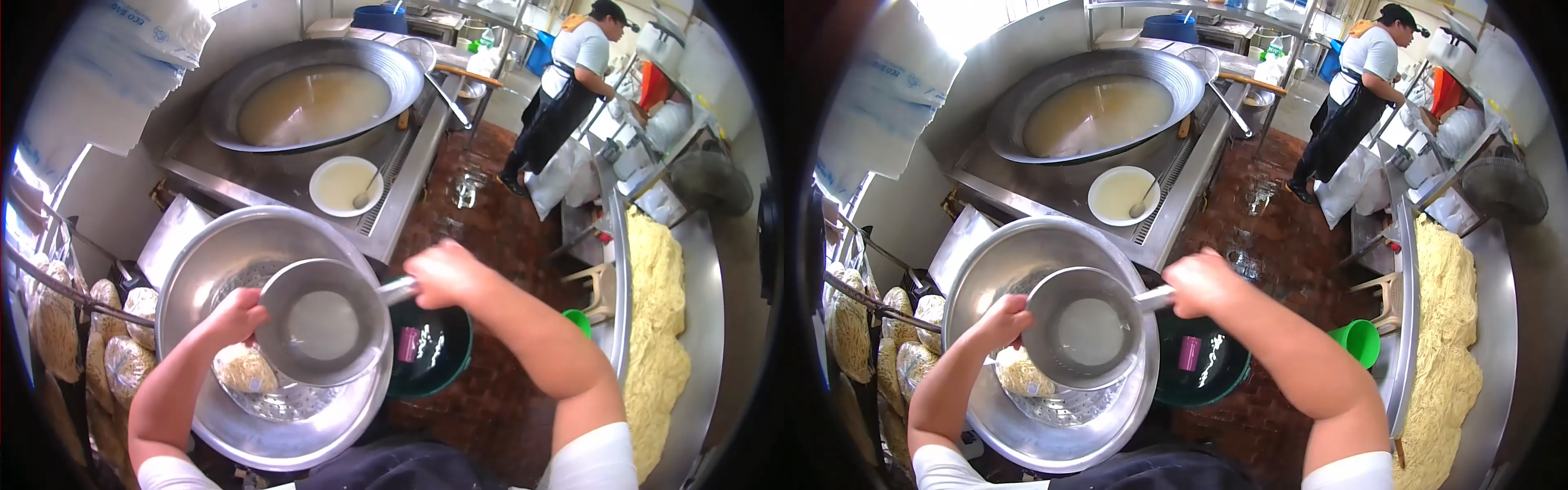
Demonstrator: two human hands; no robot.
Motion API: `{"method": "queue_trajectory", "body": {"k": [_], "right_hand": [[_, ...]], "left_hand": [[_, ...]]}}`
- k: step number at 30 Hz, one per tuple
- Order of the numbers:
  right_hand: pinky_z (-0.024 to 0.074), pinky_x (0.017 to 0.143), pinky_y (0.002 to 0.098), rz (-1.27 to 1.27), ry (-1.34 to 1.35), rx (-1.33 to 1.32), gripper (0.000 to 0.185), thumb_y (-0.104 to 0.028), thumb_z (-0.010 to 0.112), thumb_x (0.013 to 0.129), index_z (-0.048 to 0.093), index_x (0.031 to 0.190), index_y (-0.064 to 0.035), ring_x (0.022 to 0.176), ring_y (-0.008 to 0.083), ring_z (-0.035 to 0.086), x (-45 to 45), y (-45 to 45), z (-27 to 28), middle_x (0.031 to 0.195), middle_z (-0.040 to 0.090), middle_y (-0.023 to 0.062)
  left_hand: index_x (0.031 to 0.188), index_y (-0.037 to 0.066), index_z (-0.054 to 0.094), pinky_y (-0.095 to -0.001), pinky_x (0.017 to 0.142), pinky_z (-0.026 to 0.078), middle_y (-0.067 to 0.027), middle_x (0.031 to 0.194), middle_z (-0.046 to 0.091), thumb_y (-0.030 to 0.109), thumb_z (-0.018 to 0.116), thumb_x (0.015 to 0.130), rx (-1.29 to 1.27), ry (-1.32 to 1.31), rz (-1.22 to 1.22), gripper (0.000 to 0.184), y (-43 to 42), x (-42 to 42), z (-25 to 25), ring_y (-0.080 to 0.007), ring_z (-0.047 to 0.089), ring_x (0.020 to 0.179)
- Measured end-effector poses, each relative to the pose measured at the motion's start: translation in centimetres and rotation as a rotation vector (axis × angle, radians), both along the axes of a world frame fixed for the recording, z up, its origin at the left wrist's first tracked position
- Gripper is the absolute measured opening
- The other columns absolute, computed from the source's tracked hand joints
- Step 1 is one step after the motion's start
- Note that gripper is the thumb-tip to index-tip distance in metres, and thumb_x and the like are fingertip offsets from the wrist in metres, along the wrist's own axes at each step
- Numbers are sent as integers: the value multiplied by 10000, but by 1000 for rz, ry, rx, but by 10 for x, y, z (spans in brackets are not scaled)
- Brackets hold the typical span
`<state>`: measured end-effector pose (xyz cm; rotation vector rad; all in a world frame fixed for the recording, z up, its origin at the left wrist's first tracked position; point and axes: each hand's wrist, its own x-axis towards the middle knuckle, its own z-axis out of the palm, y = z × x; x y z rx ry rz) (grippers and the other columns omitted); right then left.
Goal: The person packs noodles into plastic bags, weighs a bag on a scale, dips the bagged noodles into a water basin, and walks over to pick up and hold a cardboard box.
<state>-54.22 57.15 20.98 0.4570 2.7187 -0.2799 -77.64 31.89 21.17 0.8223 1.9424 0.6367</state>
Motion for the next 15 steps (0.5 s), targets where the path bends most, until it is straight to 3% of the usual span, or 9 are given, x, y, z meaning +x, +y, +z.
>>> {"method": "queue_trajectory", "body": {"k": [1,2,4,6,8,10,11,13,15], "right_hand": [[494,659,409,8,-26,-135,219,-223,674,618,662,785,-83,688,307,632,18,9,6,720,643,148],[477,551,372,36,-86,-307,211,-222,672,630,648,778,-73,641,258,625,36,21,-3,699,641,129],[460,534,309,-259,-381,-929,203,-212,687,696,611,801,-55,599,119,584,72,21,6,637,602,40],[477,548,232,-375,-436,-1268,244,-155,687,798,564,975,-40,620,94,576,106,16,11,777,617,24],[476,530,229,-518,-308,-1319,246,-129,684,803,547,992,-54,619,73,550,129,10,22,782,600,18],[472,518,231,-706,-178,-1364,234,-125,684,802,549,979,-53,605,68,544,141,4,27,755,586,15],[465,507,232,-789,-109,-1319,215,-113,676,796,552,961,-52,576,71,540,136,-2,33,724,572,10],[457,502,238,-815,-47,-1234,214,-116,675,786,543,940,-48,552,76,527,122,-2,25,707,562,12],[442,488,254,-859,79,-1045,225,-127,678,759,534,907,-38,503,90,513,104,-1,9,667,548,22]], "left_hand": [[883,-20,604,-278,441,451,-64,614,581,134,494,834,-18,14,-78,195,17,2,5,-134,545,464],[883,-21,598,-283,459,456,-68,613,576,151,505,839,-35,26,-155,200,34,5,9,-135,548,475],[878,-17,588,-294,481,468,-80,630,577,151,509,840,-41,10,-379,191,71,2,0,-143,555,491],[875,-18,579,-299,509,477,-92,653,581,147,513,835,-22,60,-543,183,110,2,-14,-147,580,546],[1010,20,612,-294,560,488,-59,716,609,152,555,843,46,100,-587,220,147,6,-25,-121,590,613],[1109,51,596,-279,593,491,-39,788,636,226,556,880,376,-142,-400,291,167,0,-38,-119,599,672],[1109,51,596,-279,593,491,-39,788,636,226,556,880,376,-146,-385,291,163,0,-35,-119,599,672],[1191,81,561,-268,626,496,-28,845,646,286,558,900,702,-238,61,356,154,-1,-24,-118,604,700],[1192,84,556,-264,637,496,-33,852,647,293,559,902,716,-344,172,357,123,-1,-43,-117,606,720]]}}
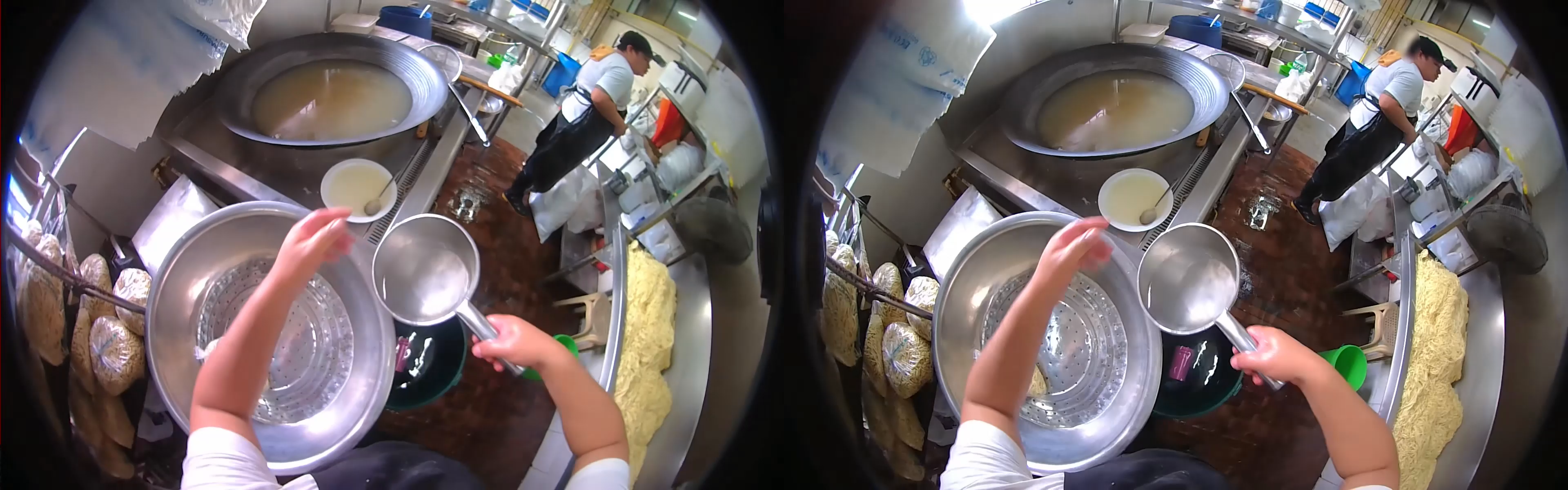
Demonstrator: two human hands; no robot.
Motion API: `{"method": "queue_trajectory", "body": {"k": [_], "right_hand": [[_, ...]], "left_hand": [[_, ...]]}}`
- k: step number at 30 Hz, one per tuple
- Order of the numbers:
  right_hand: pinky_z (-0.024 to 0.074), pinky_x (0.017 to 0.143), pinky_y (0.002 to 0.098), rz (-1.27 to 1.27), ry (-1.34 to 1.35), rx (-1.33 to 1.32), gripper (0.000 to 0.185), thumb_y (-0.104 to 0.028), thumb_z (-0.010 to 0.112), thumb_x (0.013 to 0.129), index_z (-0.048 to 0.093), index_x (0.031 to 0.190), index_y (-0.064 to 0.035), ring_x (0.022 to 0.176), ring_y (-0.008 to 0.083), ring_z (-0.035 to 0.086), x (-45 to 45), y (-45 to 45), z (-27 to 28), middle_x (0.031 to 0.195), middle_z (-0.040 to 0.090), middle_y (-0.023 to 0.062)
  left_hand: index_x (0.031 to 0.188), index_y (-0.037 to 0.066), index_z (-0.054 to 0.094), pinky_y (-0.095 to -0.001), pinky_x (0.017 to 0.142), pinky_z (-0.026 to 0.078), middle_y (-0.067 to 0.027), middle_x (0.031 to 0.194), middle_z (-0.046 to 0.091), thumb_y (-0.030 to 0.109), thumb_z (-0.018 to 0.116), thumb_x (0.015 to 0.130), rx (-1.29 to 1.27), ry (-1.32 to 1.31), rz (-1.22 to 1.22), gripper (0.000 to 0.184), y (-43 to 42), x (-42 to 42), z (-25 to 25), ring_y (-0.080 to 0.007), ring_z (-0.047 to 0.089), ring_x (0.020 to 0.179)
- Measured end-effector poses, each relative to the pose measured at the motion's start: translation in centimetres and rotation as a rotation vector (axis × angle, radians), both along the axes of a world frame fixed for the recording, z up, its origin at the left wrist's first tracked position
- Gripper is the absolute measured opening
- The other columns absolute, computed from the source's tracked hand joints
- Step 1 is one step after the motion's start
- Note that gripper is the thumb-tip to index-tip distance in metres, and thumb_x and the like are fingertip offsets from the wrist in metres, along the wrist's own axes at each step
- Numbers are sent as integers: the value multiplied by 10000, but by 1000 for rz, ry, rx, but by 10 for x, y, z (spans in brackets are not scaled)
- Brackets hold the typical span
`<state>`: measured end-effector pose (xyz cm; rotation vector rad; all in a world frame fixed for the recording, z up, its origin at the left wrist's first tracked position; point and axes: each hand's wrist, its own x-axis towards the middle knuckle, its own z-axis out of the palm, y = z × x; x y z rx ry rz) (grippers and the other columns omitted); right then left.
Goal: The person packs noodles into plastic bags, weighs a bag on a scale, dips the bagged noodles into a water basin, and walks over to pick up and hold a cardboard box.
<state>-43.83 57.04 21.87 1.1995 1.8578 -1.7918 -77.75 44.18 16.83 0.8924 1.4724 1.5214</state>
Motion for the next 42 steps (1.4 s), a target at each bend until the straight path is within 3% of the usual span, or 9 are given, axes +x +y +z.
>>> {"method": "queue_trajectory", "body": {"k": [6,8,13,27,29,31,32,36,42], "right_hand": [[469,482,318,-21,-33,436,229,-169,638,718,535,831,1,494,152,578,-60,39,-73,644,576,86],[497,609,383,24,-137,634,264,-199,613,697,556,853,7,638,275,628,-83,48,-69,715,614,161],[487,748,439,111,-177,926,272,-182,573,677,576,890,-14,845,378,619,-121,61,-72,850,639,219],[501,738,438,148,-112,1187,277,-175,596,713,539,947,-38,848,354,634,-174,52,-106,858,644,193],[497,732,436,89,-32,1096,278,-193,604,702,549,923,-35,829,358,632,-180,41,-115,838,641,192],[483,721,428,9,85,869,265,-221,612,672,565,843,-25,774,373,610,-182,35,-128,790,630,189],[478,681,412,-62,165,815,256,-231,619,650,557,763,-10,699,357,598,-181,33,-144,734,620,182],[478,552,355,-121,234,628,262,-223,644,651,534,739,-2,569,210,593,-178,34,-185,624,581,120],[468,501,304,-136,327,519,206,-180,654,680,540,726,-16,507,136,551,-187,37,-200,602,578,75]], "left_hand": [[1148,55,572,-247,630,488,-43,855,645,234,570,896,-281,-249,230,309,-114,41,-93,-111,606,727],[1135,37,577,-245,627,484,-44,855,642,192,585,889,-333,-270,259,291,-143,50,-118,-107,597,732],[1123,29,572,-243,620,481,-43,829,634,117,595,872,-245,124,527,267,-208,37,-169,-101,594,704],[1100,21,589,-229,711,475,-20,855,611,104,624,857,-312,136,523,259,-190,44,-126,-90,575,769],[1156,-15,546,-265,770,465,-84,947,627,73,615,855,-417,208,467,321,-205,46,-122,-152,586,870],[1232,-27,480,-330,926,410,-137,1151,559,113,616,864,-343,881,811,417,-227,40,-130,-219,525,1067],[1354,-41,328,-373,1045,304,-184,1357,395,209,565,909,-204,576,972,562,-238,36,-125,-260,396,1239],[1438,-40,90,-363,1091,239,-219,1463,229,354,417,971,-349,-50,1439,693,-292,42,-165,-273,291,1332],[1442,104,177,-482,1029,323,-128,1428,322,346,728,775,-560,-658,1290,898,-252,72,-170,-285,332,1312]]}}
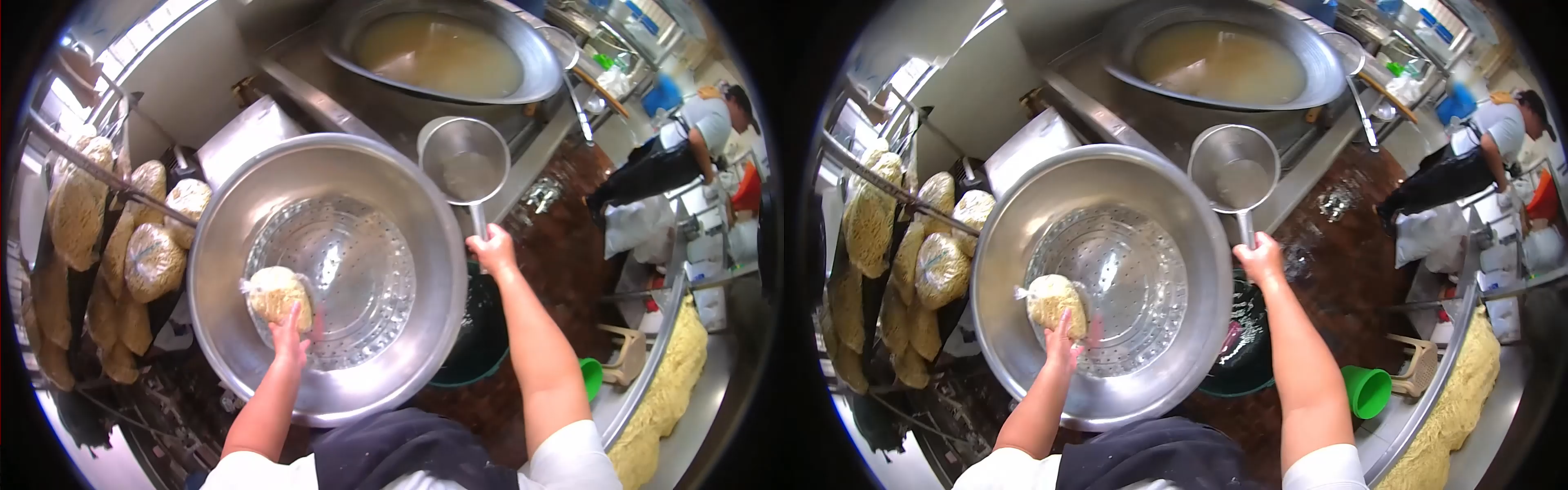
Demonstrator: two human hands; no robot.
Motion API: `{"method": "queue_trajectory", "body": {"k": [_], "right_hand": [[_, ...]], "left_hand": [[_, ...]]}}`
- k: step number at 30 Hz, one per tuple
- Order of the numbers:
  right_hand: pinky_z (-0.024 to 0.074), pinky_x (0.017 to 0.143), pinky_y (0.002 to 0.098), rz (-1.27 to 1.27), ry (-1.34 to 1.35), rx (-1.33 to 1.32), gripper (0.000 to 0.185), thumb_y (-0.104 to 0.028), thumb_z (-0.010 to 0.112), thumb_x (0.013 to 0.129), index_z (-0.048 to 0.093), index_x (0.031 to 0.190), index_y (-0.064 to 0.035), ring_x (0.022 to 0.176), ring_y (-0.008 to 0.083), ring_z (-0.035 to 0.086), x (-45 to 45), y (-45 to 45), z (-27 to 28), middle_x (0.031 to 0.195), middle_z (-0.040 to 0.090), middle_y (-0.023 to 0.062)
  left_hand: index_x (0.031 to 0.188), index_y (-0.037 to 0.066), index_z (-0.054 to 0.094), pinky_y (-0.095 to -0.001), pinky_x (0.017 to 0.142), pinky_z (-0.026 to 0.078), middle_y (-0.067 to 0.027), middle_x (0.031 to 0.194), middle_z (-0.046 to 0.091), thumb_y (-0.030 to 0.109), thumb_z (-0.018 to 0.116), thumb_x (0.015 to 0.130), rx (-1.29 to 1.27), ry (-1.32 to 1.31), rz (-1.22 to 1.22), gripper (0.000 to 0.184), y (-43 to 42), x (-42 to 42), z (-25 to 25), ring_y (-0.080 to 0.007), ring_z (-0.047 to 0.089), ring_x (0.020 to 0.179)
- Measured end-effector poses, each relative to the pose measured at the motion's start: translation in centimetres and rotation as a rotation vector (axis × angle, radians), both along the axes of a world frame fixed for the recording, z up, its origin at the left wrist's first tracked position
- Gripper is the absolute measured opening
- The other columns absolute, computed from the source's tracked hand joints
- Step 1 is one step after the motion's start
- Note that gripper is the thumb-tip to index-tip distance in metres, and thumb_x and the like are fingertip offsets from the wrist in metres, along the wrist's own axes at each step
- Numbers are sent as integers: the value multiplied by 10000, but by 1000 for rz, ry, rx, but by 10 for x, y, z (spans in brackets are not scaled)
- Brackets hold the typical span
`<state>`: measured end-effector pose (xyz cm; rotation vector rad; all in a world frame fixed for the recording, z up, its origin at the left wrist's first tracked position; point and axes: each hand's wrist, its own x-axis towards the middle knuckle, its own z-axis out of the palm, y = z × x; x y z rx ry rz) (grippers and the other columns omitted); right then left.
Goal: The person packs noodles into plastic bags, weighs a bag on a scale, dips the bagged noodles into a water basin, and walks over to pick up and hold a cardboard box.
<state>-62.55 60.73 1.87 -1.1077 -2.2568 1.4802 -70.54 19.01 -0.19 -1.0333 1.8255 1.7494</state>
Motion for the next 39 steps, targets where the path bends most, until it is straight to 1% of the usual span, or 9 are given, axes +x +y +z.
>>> {"method": "queue_trajectory", "body": {"k": [5,10,11,13,15,18,25,29,39], "right_hand": [[511,718,370,-52,-137,145,414,-295,712,644,641,927,-1,779,242,645,9,-1,-6,826,661,169],[499,818,406,-49,-251,153,535,-398,705,645,615,1068,-83,940,303,626,56,-19,34,997,656,138],[493,841,413,-28,-262,125,534,-376,697,656,598,1092,-85,967,318,615,70,-23,44,1027,645,145],[486,852,427,-111,-221,155,542,-395,690,692,579,1120,-81,985,334,603,110,-32,42,1046,637,150],[483,854,431,-146,-196,188,534,-394,674,730,566,1133,-60,1008,335,595,170,-41,26,1064,627,164],[495,835,403,-276,-305,119,580,-432,697,727,560,1153,-64,982,315,616,288,-53,-6,1060,634,180],[495,727,341,-781,-267,-179,486,-397,700,744,620,1024,-8,800,231,641,563,-123,-38,885,666,150],[506,616,289,-1094,-37,-434,465,-341,707,778,611,1067,11,632,141,619,655,-195,-19,876,659,114],[480,737,237,-1133,434,-464,418,-174,660,845,520,1185,25,792,101,586,705,-203,78,943,639,64]], "left_hand": [[1297,45,380,-407,718,554,-144,1168,521,31,619,804,-13,317,19,548,-24,-44,-69,-299,592,968],[1271,-59,370,-459,782,533,-217,1178,527,197,687,810,-119,381,-252,615,-59,-110,-92,-320,586,988],[1312,-95,345,-435,821,518,-266,1237,488,255,695,807,-371,451,-155,707,-38,-107,-65,-330,579,1014],[1386,-49,287,-407,940,451,-271,1326,416,280,641,856,-427,675,-212,718,1,-82,-22,-323,524,1117],[1406,-6,289,-418,1005,379,-202,1353,415,245,573,906,-676,1371,-556,627,43,-53,25,-301,481,1176],[1411,23,301,-385,1075,271,-154,1414,369,225,509,944,-232,1509,-699,551,148,9,98,-271,383,1277],[1352,-2,377,-328,991,361,-121,1330,460,91,486,933,632,1286,-1156,443,296,165,142,-214,485,1155],[1253,-7,490,-247,860,446,-97,1128,585,32,555,890,648,1087,-1449,371,336,294,150,-131,562,970],[1205,19,547,-218,729,474,-65,1030,622,20,619,835,928,1210,-1845,377,439,505,227,-81,560,845]]}}
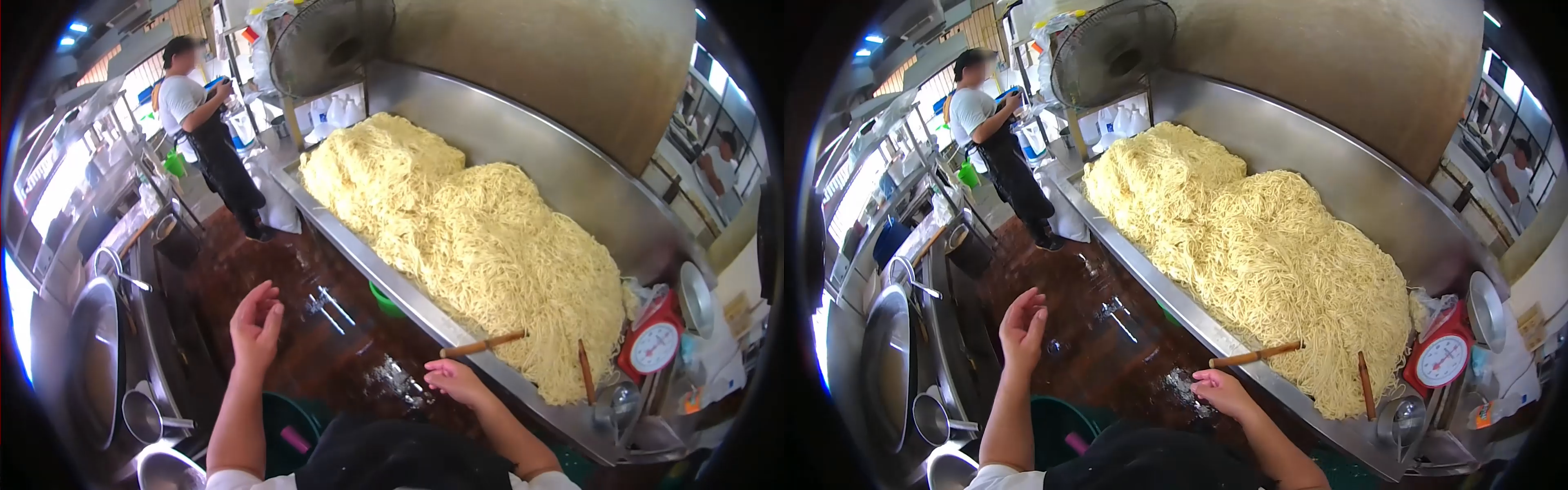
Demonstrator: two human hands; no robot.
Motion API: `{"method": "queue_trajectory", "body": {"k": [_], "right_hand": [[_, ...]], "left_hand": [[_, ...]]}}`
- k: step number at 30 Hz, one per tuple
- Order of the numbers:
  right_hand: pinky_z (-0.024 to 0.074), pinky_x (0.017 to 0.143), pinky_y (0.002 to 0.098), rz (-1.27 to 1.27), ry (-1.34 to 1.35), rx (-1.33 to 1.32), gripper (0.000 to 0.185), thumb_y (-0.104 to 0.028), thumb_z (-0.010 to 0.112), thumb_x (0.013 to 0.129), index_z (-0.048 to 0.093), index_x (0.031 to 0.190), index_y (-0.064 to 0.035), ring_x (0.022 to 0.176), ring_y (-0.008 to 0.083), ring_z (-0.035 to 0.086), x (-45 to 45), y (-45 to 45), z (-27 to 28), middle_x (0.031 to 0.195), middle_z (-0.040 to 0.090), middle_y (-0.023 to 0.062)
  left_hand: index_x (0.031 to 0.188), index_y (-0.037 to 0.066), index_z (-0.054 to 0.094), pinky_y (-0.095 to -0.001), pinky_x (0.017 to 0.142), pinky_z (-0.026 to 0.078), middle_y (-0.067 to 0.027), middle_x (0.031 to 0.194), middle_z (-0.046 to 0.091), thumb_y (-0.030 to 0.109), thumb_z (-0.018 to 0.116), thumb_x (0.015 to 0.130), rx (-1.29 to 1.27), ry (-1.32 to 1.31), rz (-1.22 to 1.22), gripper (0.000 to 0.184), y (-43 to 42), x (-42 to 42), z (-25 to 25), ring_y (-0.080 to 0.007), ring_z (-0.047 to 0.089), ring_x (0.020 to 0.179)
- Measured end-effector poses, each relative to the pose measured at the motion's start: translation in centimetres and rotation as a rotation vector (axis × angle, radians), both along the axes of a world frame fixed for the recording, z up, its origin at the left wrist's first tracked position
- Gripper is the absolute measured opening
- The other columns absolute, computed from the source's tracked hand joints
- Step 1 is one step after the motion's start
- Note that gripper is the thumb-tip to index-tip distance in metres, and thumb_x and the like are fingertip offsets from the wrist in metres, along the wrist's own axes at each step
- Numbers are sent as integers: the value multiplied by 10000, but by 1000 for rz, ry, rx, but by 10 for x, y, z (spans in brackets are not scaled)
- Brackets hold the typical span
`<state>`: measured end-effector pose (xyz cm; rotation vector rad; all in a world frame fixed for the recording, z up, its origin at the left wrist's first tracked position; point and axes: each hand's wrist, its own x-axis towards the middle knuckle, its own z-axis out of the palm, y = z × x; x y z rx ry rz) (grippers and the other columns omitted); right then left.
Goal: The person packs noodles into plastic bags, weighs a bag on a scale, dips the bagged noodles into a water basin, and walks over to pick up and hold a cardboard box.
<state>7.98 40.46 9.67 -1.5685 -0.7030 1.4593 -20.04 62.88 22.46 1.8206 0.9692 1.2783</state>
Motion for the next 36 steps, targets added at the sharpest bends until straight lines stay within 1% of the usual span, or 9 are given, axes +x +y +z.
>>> {"method": "queue_trajectory", "body": {"k": [6,12,18,24,26,30,32,34,36], "right_hand": [[481,850,253,-34,30,48,417,-174,647,863,506,1202,24,928,126,604,12,35,15,1013,625,72],[473,719,223,-305,-65,39,378,-187,643,862,541,1178,-8,840,104,602,13,103,23,952,639,58],[485,781,234,-284,-12,106,360,-134,637,863,536,1183,-5,861,96,593,-15,202,42,966,625,45],[481,785,227,-242,-91,217,370,-140,665,848,549,1177,-16,860,88,582,8,242,34,990,616,38],[479,778,226,-308,-42,224,357,-141,664,851,555,1165,-9,846,86,581,18,255,26,972,621,43],[480,795,234,-440,-82,198,354,-131,656,854,551,1167,-3,862,99,591,27,275,32,951,632,59],[482,814,239,-353,-131,183,354,-124,652,854,549,1169,0,899,114,598,30,290,40,969,637,67],[493,812,255,-363,-188,169,351,-121,649,855,547,1170,-1,898,125,611,37,305,33,981,640,75],[505,784,269,-568,-179,117,349,-123,651,852,552,1165,-4,863,128,623,39,327,30,961,649,78]], "left_hand": [[1183,21,562,-239,703,490,-78,1022,621,25,644,801,61,65,-172,391,70,56,-12,-113,581,826],[1183,3,547,-238,748,485,-86,1044,611,34,631,822,13,-50,-246,371,204,67,-12,-113,587,869],[1196,-11,530,-228,766,468,-78,1038,610,46,613,850,-20,-139,-288,359,325,89,16,-90,572,871],[1160,-13,553,-225,739,454,-60,1010,611,51,600,860,204,-127,-255,311,386,111,48,-94,570,842],[1150,-13,564,-236,752,456,-59,1028,616,66,591,875,191,-335,-290,287,416,111,70,-108,576,873],[1128,38,598,-218,673,451,-47,1010,633,323,517,920,275,-322,1,362,528,99,137,-105,583,861],[1169,70,576,-254,718,440,-52,1052,618,346,528,902,87,-580,10,387,595,99,170,-152,582,909],[1197,50,547,-258,743,419,-71,1090,604,328,568,867,59,-575,163,432,686,93,192,-143,562,946],[1220,10,525,-293,818,432,-137,1136,590,318,584,850,336,-347,297,486,815,82,202,-188,558,1014]]}}
